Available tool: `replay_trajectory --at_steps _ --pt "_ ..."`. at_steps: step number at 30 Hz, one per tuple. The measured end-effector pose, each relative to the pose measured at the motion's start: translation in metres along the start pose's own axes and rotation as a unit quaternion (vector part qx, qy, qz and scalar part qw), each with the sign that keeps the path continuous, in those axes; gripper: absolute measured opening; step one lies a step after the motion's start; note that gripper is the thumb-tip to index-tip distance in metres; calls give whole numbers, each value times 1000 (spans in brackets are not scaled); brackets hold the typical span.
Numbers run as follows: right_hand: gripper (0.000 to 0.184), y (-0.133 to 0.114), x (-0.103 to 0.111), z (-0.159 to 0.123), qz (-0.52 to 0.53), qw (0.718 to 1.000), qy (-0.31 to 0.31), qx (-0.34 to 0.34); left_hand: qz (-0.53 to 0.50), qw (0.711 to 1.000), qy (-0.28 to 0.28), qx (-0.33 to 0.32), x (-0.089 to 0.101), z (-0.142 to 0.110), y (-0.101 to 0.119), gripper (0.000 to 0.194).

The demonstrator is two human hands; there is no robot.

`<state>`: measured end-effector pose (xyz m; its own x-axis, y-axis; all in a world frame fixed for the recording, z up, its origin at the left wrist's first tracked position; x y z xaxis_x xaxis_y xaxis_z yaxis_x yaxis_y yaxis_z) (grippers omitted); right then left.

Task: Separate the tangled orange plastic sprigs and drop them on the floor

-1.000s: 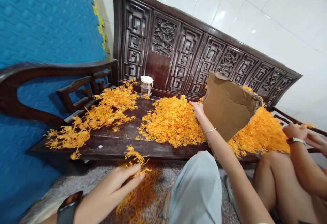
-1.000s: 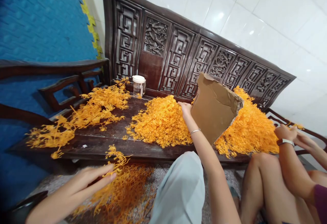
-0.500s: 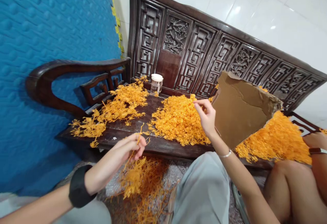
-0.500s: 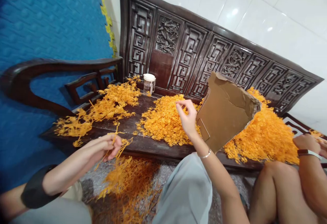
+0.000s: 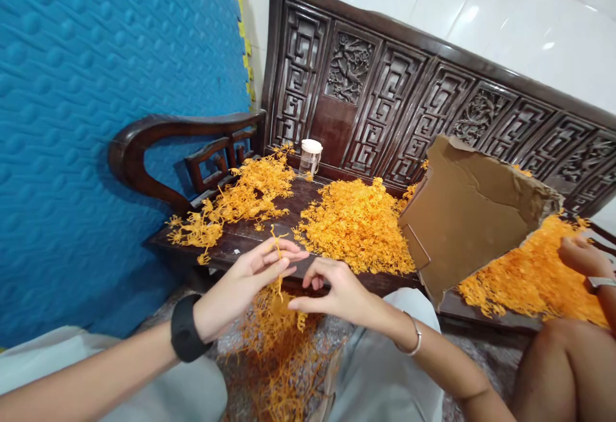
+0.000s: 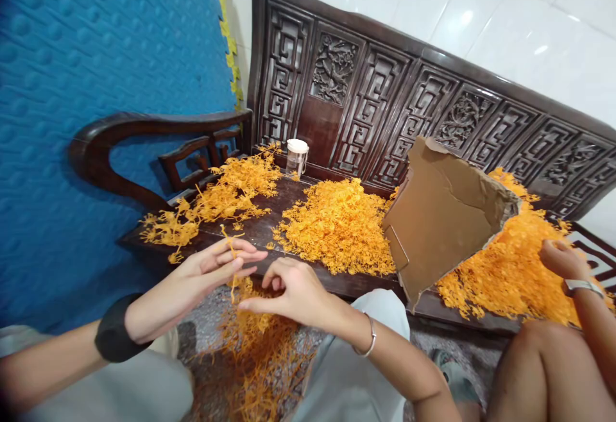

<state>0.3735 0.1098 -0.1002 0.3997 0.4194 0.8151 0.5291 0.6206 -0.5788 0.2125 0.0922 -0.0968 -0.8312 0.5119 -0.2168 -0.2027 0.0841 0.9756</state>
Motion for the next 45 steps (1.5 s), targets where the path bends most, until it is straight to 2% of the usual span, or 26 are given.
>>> replay_trajectory --at_steps 4,7,10,12,15,17,19,20,22,24,25,29,34,38,41,45 --pt "34 -5 -20 13 -80 995 64 3 -28 1000 8 1 -6 -4 1 15" --pt "25 -5 -26 20 -61 990 127 14 -53 998 27 -2 -7 -7 5 15" --pt "11 -6 -26 23 -19 987 153 53 -25 998 59 -8 -4 -10 8 20" --pt "7 -5 -25 23 31 986 153 65 1 996 87 -11 -1 -11 8 25" --pt "11 2 -24 22 172 976 127 37 37 993 110 2 4 -10 1 40" --pt "13 6 -25 22 288 952 99 20 57 993 105 19 7 -8 -5 62" --pt "13 8 -25 22 383 920 77 12 58 995 71 42 7 -6 -11 79" --pt "14 9 -25 22 416 907 71 8 55 996 45 55 6 -4 -13 77" --pt "16 9 -23 20 461 886 57 -3 55 995 0 83 4 -2 -13 57" --pt "20 10 -20 18 491 870 45 -15 75 991 -9 106 2 0 -11 36" --pt "22 11 -18 17 499 865 40 -20 88 990 -1 114 1 1 -9 31" --pt "25 19 -5 12 499 865 43 -34 118 985 31 123 -1 2 -3 26" --pt "15 24 5 6 458 886 72 -13 114 986 17 118 -2 2 -5 24" --pt "16 22 -9 9 465 885 12 -28 120 986 -8 118 -1 3 -10 26" --pt "18 21 -20 12 478 876 -17 -60 141 985 -5 104 -1 4 -10 27" --pt "24 20 -24 13 506 858 -62 -63 137 985 -20 105 -3 5 -10 26"
Point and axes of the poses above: each hand's wrist, its own z-axis towards the middle knuckle, its own x-axis out of the back of the hand, y = z × x, the point moved 2 cm from there along z, towards the middle knuckle, and after that the axes turned 14 degrees about -y, right-handed, at the moved point
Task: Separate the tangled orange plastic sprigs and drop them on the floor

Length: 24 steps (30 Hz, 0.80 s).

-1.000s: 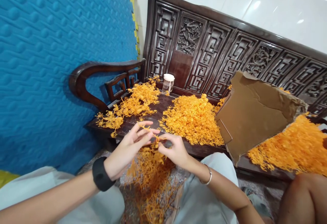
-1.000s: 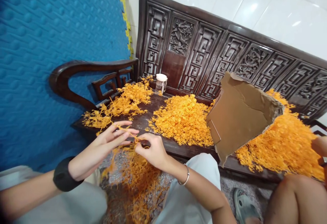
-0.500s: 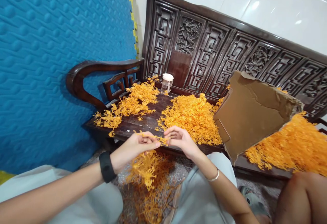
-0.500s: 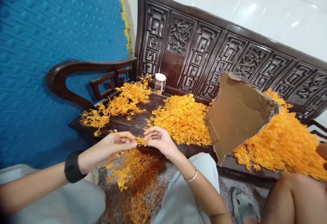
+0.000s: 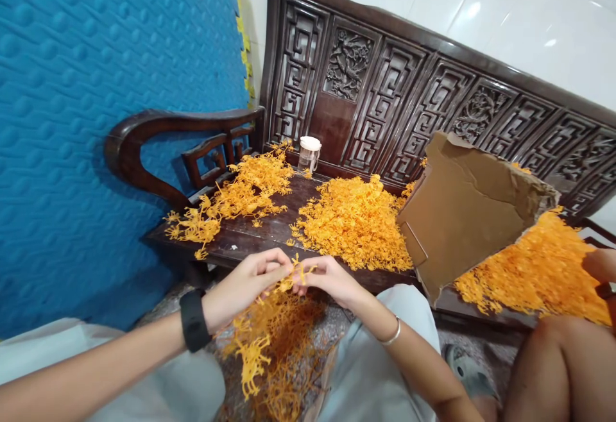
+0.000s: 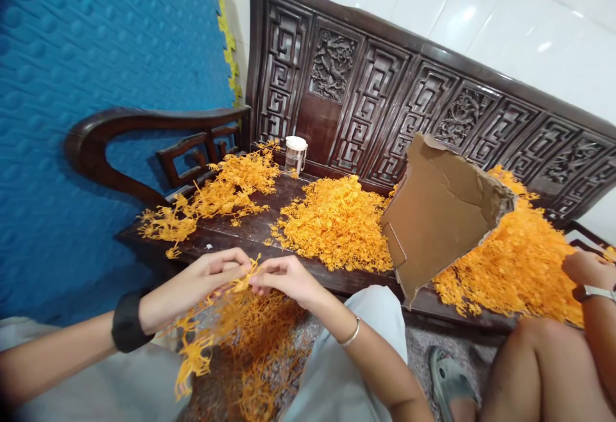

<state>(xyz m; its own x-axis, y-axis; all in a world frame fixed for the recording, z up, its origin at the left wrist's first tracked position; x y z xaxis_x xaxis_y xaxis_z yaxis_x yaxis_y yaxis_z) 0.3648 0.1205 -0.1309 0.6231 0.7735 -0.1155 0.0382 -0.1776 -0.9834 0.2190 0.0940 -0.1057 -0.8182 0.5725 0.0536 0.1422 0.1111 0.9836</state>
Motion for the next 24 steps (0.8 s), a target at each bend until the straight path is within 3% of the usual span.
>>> replay_trajectory --at_steps 4,9,13,18,21,24 --pt "31 1 -2 0 34 998 -43 7 -3 999 -21 -39 -1 2 -1 26" --pt "30 5 -1 1 9 1000 7 18 6 999 8 -33 -2 3 0 21" --pt "27 4 2 -1 -21 999 20 40 67 998 6 -11 -3 3 1 33" --pt "19 -7 0 -8 -122 989 47 67 37 999 5 3 -5 6 -6 51" --pt "17 -15 -4 -13 -237 962 103 88 -14 999 22 34 -10 7 -12 49" --pt "18 -18 -8 -19 -296 944 116 91 -35 997 54 50 -15 3 -12 46"
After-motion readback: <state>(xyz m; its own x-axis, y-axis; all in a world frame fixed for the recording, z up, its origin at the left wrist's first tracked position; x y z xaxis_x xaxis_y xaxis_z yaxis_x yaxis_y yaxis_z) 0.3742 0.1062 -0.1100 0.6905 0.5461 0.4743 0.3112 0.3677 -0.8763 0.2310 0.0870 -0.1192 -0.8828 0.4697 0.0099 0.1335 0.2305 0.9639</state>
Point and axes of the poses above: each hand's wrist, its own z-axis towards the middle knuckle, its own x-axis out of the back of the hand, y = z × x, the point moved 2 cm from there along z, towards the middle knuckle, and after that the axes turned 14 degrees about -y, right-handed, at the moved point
